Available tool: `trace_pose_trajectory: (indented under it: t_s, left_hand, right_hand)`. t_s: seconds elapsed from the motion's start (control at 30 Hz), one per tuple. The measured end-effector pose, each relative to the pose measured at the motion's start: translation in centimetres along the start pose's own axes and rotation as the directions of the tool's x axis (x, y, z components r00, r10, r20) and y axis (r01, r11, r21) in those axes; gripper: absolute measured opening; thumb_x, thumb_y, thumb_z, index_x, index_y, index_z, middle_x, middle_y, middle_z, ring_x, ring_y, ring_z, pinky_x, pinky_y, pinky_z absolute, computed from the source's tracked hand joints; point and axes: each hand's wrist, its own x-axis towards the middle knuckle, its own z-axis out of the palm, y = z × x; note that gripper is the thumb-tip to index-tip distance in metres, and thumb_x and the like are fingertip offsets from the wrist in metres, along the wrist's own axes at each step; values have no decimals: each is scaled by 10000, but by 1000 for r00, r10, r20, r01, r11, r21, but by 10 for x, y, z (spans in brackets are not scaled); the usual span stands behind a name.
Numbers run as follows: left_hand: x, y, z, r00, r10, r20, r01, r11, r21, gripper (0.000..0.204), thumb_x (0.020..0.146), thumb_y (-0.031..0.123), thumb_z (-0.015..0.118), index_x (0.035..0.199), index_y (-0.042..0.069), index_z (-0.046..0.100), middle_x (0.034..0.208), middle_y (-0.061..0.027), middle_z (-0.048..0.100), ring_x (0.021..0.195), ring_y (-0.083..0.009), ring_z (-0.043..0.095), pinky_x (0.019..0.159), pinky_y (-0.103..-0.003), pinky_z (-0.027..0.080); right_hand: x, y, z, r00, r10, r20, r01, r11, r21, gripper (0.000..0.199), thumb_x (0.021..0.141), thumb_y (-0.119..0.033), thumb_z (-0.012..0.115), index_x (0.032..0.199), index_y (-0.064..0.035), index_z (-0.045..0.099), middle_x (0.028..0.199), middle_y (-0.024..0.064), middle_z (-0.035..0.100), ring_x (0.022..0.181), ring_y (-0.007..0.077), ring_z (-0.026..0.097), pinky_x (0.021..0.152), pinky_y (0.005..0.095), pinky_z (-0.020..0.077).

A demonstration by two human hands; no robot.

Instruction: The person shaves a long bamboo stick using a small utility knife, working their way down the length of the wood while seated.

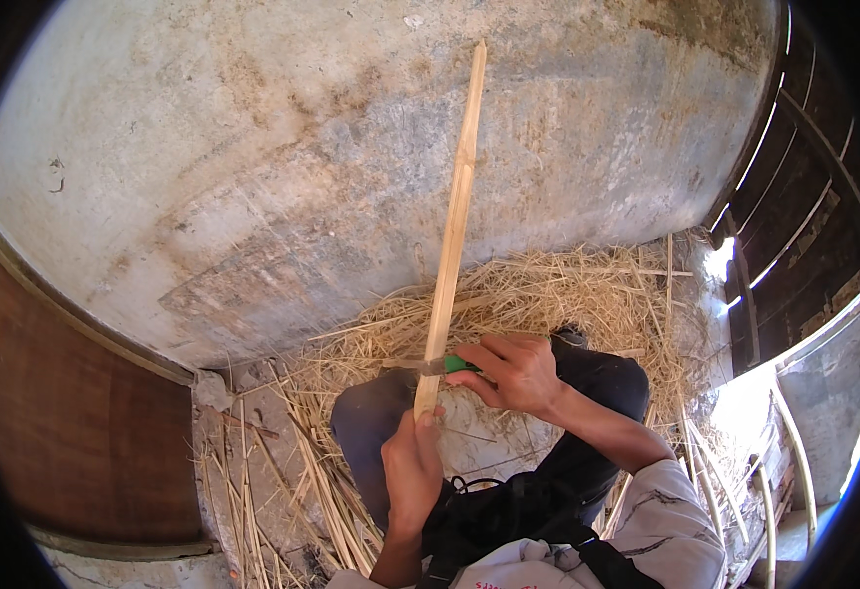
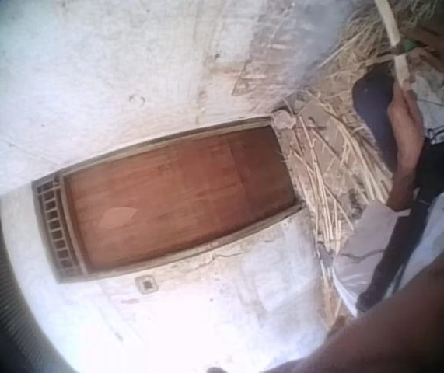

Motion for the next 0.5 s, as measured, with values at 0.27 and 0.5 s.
trace_pose_trajectory:
  t_s: [0.27,0.5]
  left_hand:
    - [-17,-3,-4,999,-30,45,28,999,44,270,1135,144,498,1118,-20,711,667,-45,538,597,-106,492,563,-311,406]
    - [-37,-13,-12,995,-48,84,38,993,116,271,1128,162,516,1108,-26,711,674,-77,594,587,-158,568,582,-348,456]
  right_hand:
    - [8,27,-3,987,139,-84,-141,990,-17,285,929,-373,823,1064,-126,778,812,41,736,628,247,707,541,370,540]
    - [19,61,-9,956,246,-157,-260,963,-72,267,974,-364,780,1038,-104,789,873,85,775,629,272,717,553,377,552]
